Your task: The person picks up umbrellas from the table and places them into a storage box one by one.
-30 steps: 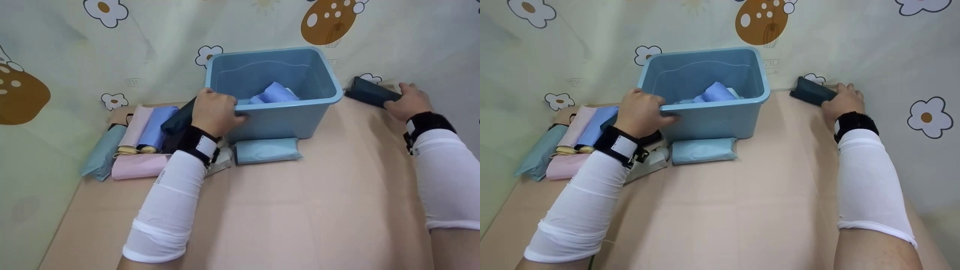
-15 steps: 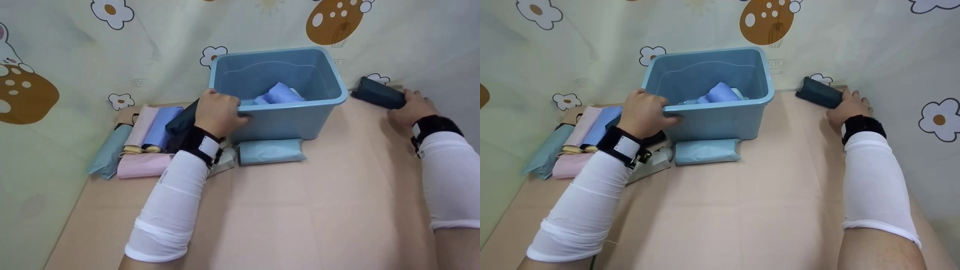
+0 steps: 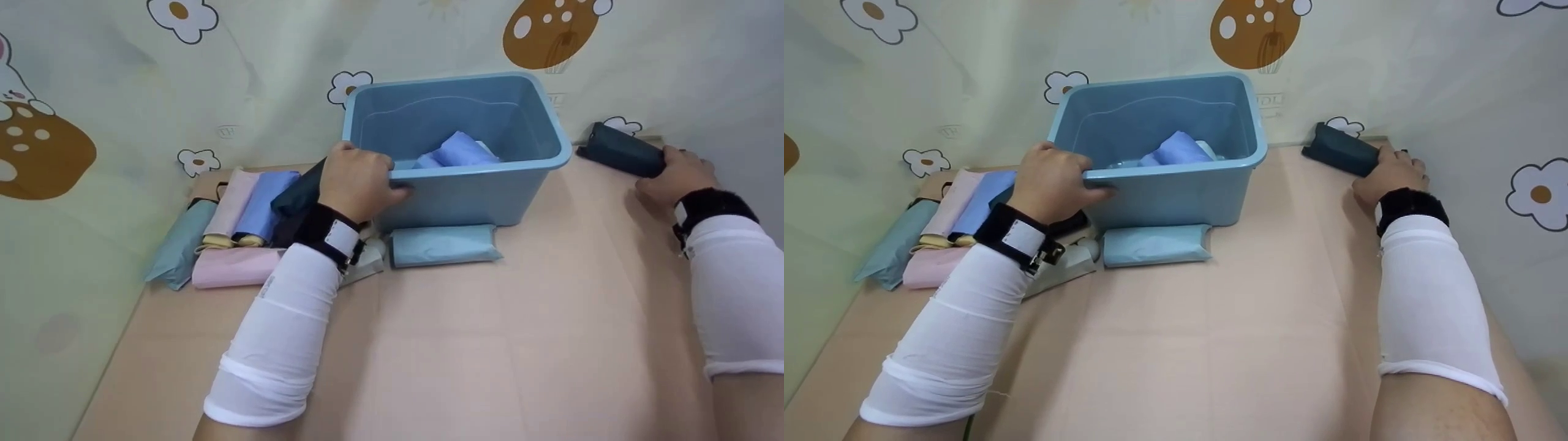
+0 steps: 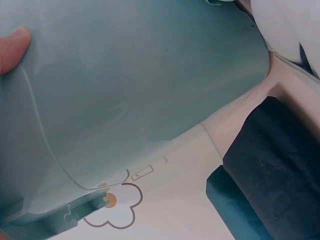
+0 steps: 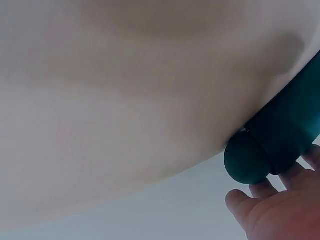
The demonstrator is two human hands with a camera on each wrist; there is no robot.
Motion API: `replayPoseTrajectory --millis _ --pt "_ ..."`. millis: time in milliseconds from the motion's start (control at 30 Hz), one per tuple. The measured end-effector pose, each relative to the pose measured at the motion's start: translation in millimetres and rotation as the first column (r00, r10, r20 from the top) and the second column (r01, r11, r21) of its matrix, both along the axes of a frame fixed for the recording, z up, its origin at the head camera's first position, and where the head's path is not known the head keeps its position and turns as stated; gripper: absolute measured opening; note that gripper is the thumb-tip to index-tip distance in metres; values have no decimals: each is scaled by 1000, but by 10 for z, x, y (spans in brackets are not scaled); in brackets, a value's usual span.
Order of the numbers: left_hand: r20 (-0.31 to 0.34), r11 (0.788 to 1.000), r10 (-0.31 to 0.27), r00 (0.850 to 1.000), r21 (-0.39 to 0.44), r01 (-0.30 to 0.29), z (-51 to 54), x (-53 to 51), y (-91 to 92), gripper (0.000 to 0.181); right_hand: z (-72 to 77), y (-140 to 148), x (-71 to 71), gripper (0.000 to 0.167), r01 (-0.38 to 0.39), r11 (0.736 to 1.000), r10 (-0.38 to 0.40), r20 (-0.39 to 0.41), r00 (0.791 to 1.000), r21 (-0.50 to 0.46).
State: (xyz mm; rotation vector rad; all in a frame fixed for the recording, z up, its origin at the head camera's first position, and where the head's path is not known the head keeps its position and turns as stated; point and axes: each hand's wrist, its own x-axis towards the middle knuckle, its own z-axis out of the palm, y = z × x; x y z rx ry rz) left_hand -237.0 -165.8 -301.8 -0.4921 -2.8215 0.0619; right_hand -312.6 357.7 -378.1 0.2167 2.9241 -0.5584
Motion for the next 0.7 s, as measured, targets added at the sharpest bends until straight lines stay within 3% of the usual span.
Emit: replayPoseTrajectory --millis 167,367,533,700 --pt "-1 1000 4 1000 -7 -4 6 -2 9 51 62 -101 128 87 17 999 -17 -1 1000 30" --pt "4 1000 5 1000 -11 -5 7 -4 17 50 -28 -67 128 66 33 999 -34 34 999 29" --pt "4 1000 8 1000 -1 -8 4 -1 8 51 -112 -34 81 60 -4 999 1 50 999 47" --pt "2 1000 1 1000 12 -2 -9 -5 -7 52 -99 -65 104 58 -55 994 49 64 997 97"
